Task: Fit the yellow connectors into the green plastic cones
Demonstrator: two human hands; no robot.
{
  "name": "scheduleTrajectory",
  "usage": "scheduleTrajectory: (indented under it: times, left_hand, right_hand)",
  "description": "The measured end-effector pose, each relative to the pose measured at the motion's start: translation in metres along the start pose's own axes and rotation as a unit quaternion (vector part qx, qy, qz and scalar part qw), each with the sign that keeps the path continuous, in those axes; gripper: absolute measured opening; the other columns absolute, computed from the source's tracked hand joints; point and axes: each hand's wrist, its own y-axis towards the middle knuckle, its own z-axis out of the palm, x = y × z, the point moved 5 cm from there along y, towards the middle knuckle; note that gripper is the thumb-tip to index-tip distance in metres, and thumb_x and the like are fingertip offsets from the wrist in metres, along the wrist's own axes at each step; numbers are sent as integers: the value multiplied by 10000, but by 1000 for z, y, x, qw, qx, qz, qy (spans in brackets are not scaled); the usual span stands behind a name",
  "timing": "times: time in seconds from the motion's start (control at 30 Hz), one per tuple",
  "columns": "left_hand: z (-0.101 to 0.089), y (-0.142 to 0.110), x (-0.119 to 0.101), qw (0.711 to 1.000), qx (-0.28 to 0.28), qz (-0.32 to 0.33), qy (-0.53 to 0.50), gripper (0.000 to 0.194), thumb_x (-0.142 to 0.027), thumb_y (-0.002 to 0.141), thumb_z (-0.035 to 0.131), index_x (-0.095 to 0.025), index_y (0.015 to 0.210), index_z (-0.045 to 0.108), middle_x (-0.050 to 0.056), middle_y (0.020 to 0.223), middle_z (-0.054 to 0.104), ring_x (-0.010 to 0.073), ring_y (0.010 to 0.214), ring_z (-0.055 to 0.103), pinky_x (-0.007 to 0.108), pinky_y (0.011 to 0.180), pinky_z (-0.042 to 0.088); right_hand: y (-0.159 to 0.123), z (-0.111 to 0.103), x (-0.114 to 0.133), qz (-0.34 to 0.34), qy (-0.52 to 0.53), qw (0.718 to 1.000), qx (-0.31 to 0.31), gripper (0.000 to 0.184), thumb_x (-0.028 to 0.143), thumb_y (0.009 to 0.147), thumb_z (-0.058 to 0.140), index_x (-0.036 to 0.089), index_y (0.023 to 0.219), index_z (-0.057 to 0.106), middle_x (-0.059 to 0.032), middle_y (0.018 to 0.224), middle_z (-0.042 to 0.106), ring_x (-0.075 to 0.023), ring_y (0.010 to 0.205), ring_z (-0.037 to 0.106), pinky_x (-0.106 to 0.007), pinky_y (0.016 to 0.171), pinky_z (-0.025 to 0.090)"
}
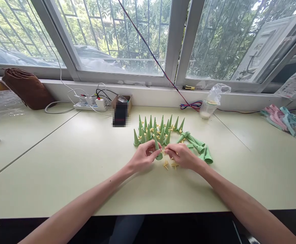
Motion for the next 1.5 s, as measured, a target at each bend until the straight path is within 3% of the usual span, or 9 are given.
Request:
scheduleTrajectory:
  times: [0.2, 0.47, 0.67, 0.93, 1.5]
  left_hand:
    - [0, 1, 3, 1000, -6, -2, 5, 240, -394, 912, 612, -155, 927, 590, 8, 751, 570, 84, 562, 484, 202, 488, 420]
    - [-2, 3, 4, 1000, -20, -2, 13, 245, -394, 909, 615, -151, 922, 585, 10, 744, 569, 82, 554, 470, 197, 474, 402]
    - [-3, 3, 3, 999, -31, 5, 16, 252, -399, 904, 618, -148, 917, 596, 13, 735, 567, 83, 551, 463, 190, 456, 393]
    - [-2, 2, 3, 999, -28, 0, 30, 271, -425, 904, 610, -155, 916, 607, 0, 723, 573, 90, 558, 465, 206, 489, 395]
    - [-1, 0, 2, 999, -13, 14, 51, 241, -376, 912, 595, -137, 940, 612, 20, 742, 561, 118, 637, 503, 211, 514, 442]
  right_hand:
    - [1, -1, 2, 1, -17, 1000, -5, 268, 257, 1017, 443, 188, 796, 578, 15, 648, 568, -117, 570, 477, -240, 590, 354]
    - [1, -7, 7, -9, -14, 1000, -24, 178, 329, 996, 535, 176, 1007, 625, -42, 858, 678, -134, 645, 563, -261, 632, 427]
    - [-1, -7, 6, -23, -16, 999, -23, 181, 349, 957, 603, 177, 1009, 625, -44, 851, 675, -140, 653, 579, -266, 620, 451]
    - [0, -4, 2, -28, -19, 999, -29, 76, 230, 949, 582, 188, 949, 645, -34, 855, 687, -132, 653, 573, -252, 628, 436]
    - [0, 0, -3, -3, -44, 999, -21, 234, 310, 987, 522, 190, 807, 612, -4, 666, 616, -123, 564, 486, -237, 572, 363]
